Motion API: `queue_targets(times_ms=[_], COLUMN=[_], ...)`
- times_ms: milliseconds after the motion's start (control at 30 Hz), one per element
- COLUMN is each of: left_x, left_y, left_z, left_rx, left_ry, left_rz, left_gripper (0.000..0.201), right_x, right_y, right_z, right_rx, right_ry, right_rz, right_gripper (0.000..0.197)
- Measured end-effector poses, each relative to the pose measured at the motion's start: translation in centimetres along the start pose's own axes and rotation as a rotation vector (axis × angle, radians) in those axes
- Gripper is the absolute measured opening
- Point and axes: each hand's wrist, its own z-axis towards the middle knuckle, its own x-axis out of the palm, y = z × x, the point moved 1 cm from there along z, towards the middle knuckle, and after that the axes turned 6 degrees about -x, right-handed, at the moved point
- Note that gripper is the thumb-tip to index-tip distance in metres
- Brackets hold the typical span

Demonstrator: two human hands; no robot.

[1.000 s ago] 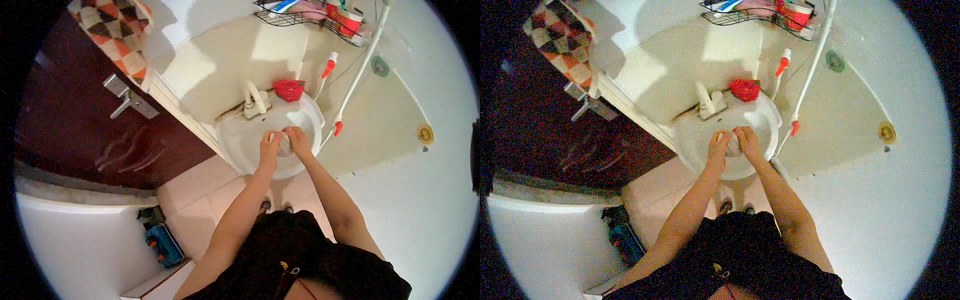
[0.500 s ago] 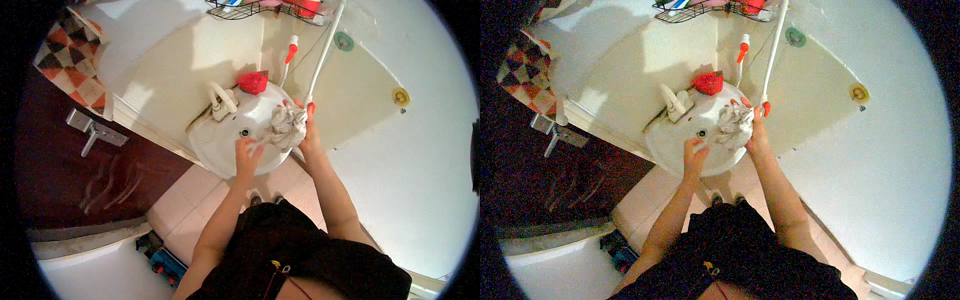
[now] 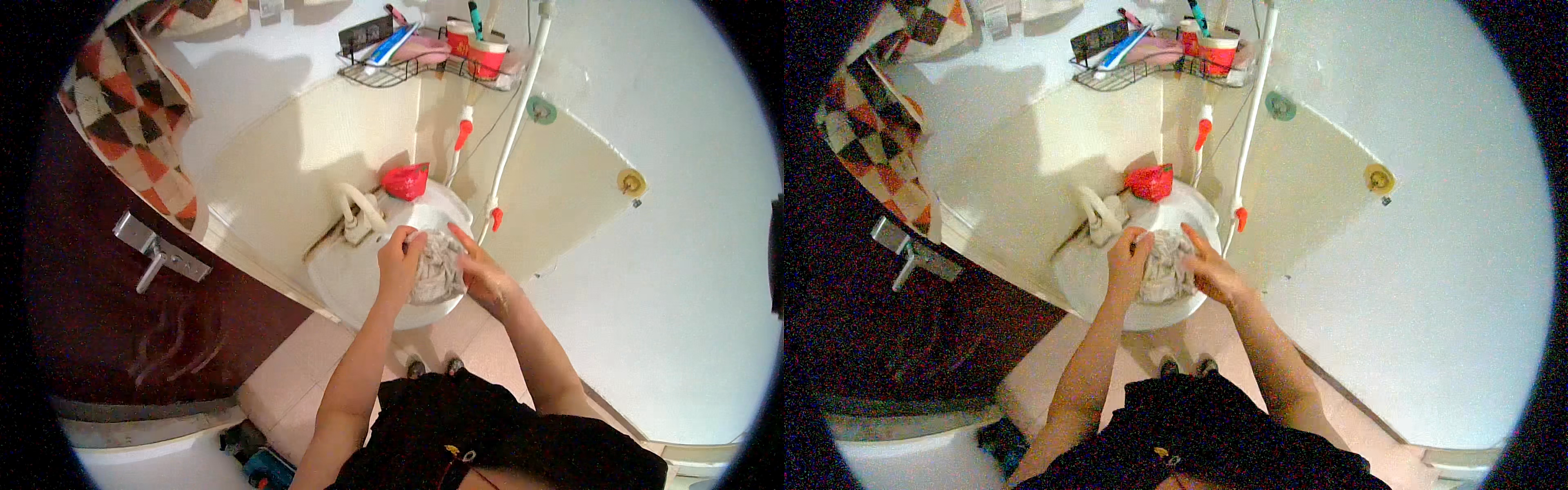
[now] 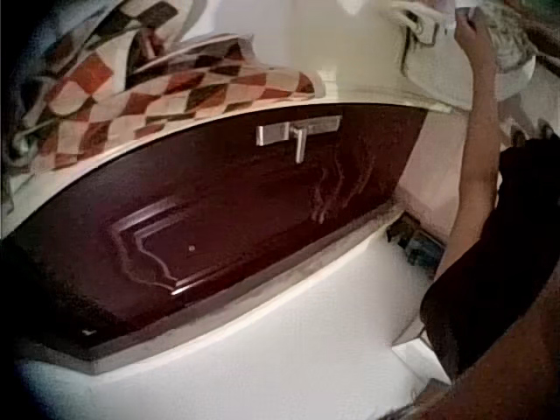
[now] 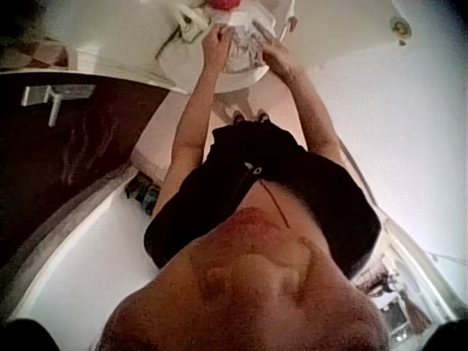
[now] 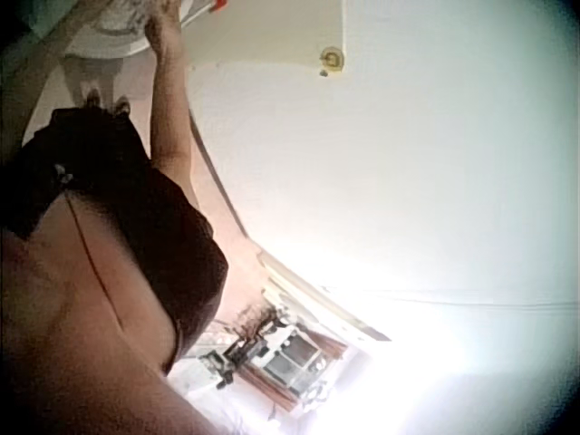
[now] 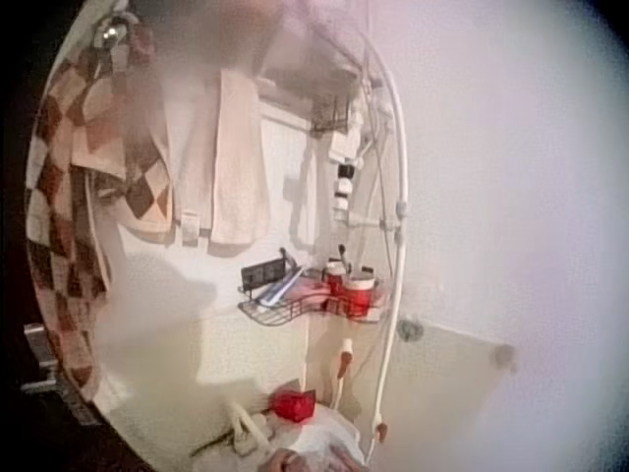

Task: The person wipes a white cabinet surface with a cloth, then moves to a sink to rinse and wring the cloth under running water. They proceed to wipe the sink basin and surrounding wall area, handling a red plastic bag during the process. Finally, they return to the cabinet to wipe the surface again.

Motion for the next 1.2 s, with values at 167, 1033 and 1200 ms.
queue_targets(times_ms=[167, 1033, 1200], left_x=[-1.0, -2.2, -3.8], left_y=[1.1, 0.2, -1.0], left_z=[0.9, 1.6, 2.9], left_rx=[-0.141, -0.144, -0.25], left_ry=[0.105, 0.214, 0.315], left_rz=[-0.58, -0.586, -1.061], left_gripper=[0.027, 0.043, 0.042], right_x=[0.0, -1.0, -3.0], right_y=[2.1, 3.8, 4.0], right_z=[0.2, 2.9, 2.7], right_rx=[-0.041, -0.226, -0.15], right_ry=[-0.002, -0.006, -0.209], right_rz=[-0.339, -0.647, -0.368], right_gripper=[0.055, 0.035, 0.027])
